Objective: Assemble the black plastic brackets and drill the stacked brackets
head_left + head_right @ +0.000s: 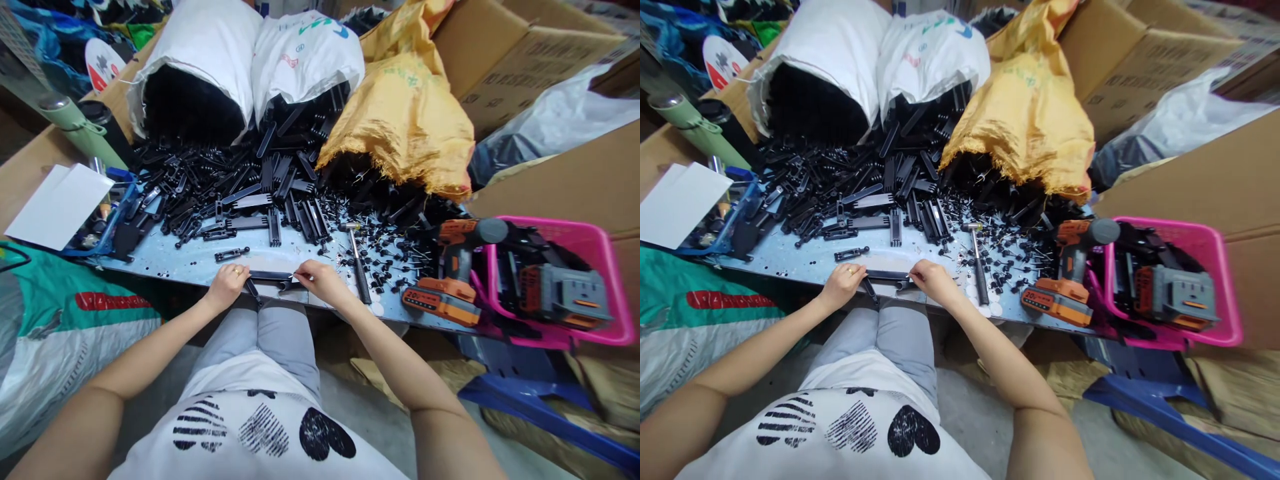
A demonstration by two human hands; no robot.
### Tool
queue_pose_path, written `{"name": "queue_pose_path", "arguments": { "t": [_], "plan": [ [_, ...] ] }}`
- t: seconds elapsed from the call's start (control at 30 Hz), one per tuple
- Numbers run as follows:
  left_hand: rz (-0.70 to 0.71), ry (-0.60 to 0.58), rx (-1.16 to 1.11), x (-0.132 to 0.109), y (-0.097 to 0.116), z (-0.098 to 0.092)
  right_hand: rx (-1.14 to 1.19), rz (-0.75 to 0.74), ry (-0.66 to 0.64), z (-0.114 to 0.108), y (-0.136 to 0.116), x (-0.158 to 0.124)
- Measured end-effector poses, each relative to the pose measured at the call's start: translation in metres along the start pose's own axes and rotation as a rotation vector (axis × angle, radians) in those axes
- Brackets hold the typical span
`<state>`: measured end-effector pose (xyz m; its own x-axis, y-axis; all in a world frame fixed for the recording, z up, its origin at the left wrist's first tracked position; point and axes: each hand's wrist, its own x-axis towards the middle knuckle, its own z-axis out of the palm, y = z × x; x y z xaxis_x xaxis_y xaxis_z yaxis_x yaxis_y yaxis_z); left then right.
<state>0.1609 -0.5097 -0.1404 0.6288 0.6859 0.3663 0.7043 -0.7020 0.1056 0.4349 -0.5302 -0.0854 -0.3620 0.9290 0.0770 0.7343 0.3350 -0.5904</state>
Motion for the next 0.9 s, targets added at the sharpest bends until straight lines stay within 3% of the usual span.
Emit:
{"name": "queue_pose_path", "arguments": {
  "t": [0.13, 0.23, 0.4, 0.47, 0.57, 0.67, 0.8, 0.9],
  "plan": [
    [0.006, 0.101, 0.027, -0.005, 0.002, 0.001, -0.313, -0.091, -0.149, 0.01, -0.003, 0.008],
    [0.034, 0.13, 0.014, -0.006, 0.01, 0.004, -0.365, -0.168, -0.18, 0.024, 0.005, 0.002],
    [0.316, -0.083, -0.049, 0.015, 0.024, 0.018, -0.305, -0.299, -0.049, 0.03, 0.037, -0.018],
    [0.318, -0.167, -0.036, 0.031, 0.027, 0.022, -0.424, -0.275, -0.076, 0.028, 0.049, -0.022],
    [0.211, -0.23, -0.03, 0.052, 0.03, 0.018, -0.544, -0.165, -0.063, 0.02, 0.054, -0.024],
    [0.178, -0.155, -0.179, 0.058, 0.036, -0.007, -0.405, -0.292, -0.028, -0.004, 0.03, -0.032],
    [0.334, 0.071, -0.722, 0.041, 0.067, -0.064, 0.034, -0.606, -0.073, -0.049, -0.035, -0.05],
    [0.266, 0.189, -1.064, 0.024, 0.104, -0.092, 0.405, -0.709, -0.07, -0.044, -0.078, -0.058]
  ]
}}
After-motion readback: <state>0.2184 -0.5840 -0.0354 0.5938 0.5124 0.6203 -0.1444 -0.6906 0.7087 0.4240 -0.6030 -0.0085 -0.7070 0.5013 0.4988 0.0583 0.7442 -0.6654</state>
